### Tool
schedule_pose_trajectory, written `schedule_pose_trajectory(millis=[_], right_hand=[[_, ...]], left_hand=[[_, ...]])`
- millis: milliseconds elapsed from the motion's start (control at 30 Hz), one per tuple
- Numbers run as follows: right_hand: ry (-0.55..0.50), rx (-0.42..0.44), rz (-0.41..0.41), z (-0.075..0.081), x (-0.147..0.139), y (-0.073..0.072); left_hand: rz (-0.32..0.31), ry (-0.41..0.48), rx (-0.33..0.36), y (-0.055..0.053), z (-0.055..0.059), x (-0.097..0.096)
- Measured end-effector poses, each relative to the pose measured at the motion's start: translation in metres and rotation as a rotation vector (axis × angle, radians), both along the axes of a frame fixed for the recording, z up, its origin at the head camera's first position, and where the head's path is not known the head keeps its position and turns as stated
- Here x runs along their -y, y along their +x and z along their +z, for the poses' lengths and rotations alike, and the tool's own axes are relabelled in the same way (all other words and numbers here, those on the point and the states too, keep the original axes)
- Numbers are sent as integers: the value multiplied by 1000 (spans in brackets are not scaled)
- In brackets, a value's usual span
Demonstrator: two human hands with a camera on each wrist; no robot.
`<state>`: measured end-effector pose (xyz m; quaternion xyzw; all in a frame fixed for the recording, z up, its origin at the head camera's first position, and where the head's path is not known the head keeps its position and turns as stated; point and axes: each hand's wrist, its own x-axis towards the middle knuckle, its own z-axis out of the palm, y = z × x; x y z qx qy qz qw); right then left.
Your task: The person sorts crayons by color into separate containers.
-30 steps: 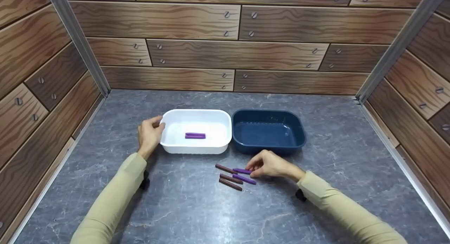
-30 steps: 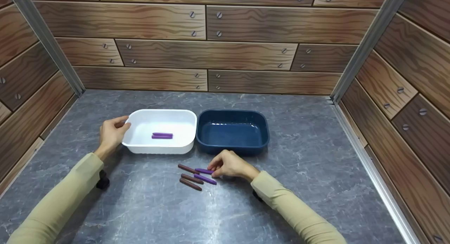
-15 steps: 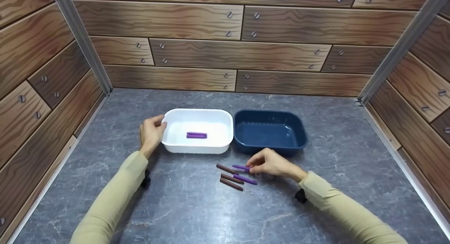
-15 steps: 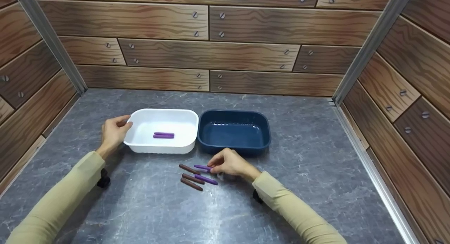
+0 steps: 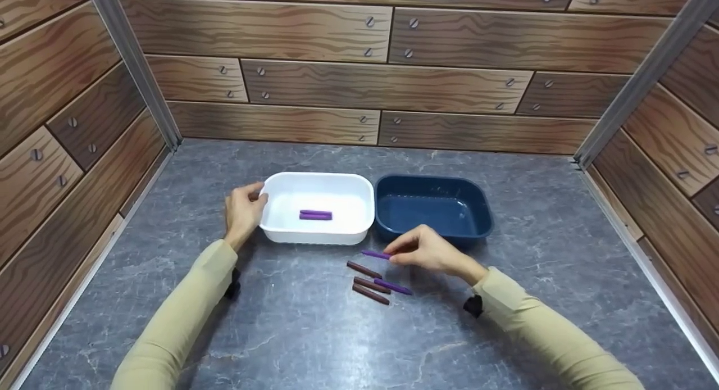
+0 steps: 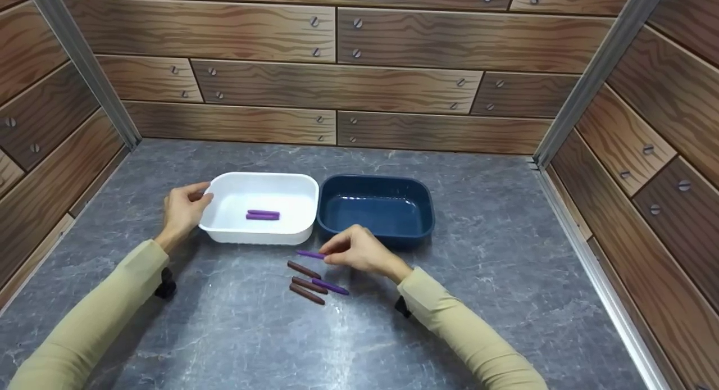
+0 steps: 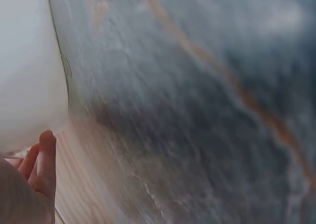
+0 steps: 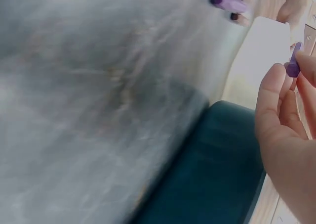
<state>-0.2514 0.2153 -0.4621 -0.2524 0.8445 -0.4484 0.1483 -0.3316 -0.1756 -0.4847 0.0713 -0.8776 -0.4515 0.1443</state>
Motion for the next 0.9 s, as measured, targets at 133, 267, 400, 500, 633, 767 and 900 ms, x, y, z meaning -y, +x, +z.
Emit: schedule_pose_trajectory(millis=[133, 267, 400, 500, 633, 767, 900], right_hand=[[-39, -1, -4, -1, 5, -4], [-77, 13, -6, -1, 12, -6], [-113, 28, -17, 3, 21, -7], [-148, 35, -29, 9, 30, -10], [-160, 35, -47, 15, 42, -17], [-160, 20, -66, 20, 55, -25], [-183, -21, -72, 23, 66, -34]], left_hand=[[2, -1, -4, 0, -1, -1], [9, -7, -13, 0, -2, -1], [16, -6, -17, 0, -3, -1], [16, -3, -23, 0, -3, -1], [20, 0, -27, -1, -3, -1], [27, 0, -23, -2, -3, -1], [31, -5, -19, -2, -3, -1]])
